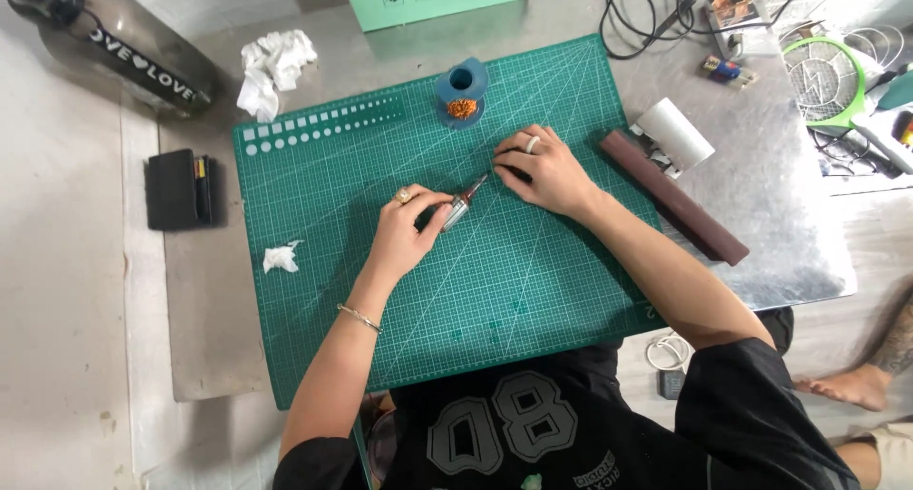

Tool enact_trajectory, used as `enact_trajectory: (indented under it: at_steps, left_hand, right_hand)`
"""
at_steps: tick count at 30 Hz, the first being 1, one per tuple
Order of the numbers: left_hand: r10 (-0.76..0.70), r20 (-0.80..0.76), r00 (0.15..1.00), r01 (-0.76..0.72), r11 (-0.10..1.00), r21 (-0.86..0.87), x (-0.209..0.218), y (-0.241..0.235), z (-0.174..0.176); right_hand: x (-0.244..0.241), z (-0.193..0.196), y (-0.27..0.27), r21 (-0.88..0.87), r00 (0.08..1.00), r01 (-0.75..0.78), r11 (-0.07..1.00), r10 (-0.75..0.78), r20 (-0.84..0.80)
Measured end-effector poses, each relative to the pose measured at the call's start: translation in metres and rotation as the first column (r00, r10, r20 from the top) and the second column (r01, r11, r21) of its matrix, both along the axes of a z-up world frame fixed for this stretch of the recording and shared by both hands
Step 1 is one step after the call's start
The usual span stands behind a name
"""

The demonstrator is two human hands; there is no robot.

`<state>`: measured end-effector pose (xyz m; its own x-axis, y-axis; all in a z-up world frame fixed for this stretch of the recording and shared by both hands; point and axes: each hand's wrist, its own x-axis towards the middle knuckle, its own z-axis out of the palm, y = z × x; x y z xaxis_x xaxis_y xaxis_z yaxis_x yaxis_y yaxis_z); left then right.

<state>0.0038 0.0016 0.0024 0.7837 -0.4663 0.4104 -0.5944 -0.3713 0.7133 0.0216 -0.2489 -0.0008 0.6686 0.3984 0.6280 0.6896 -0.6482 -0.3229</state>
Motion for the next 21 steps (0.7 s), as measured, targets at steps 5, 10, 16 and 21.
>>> enact_trajectory:
  at_steps: [5, 10, 16, 21]
  left_hand:
    - [0.01, 0.001, 1.0, -0.01, 1.0, 0.011, 0.0, 0.0, -0.001]
    - [0.028, 0.055, 0.998, -0.028, 1.0, -0.01, 0.0, 0.0, -0.003]
    - [0.012, 0.047, 0.999, -0.011, 1.0, -0.03, -0.001, -0.002, -0.007]
    - [-0.008, 0.046, 0.999, 0.01, 0.999, -0.031, 0.0, -0.001, -0.007]
  right_hand:
    - [0.0, -0.002, -0.003, -0.023, 0.999, 0.054, 0.998, -0.054, -0.003]
    - [0.004, 0.0, -0.007, -0.017, 0.997, 0.077, 0.997, -0.078, -0.031]
    - [0.008, -0.005, -0.018, 0.193, 0.992, 0.106, 0.975, -0.091, -0.083]
    - [0.011, -0.006, -0.022, 0.29, 0.996, 0.081, 0.954, -0.067, -0.058]
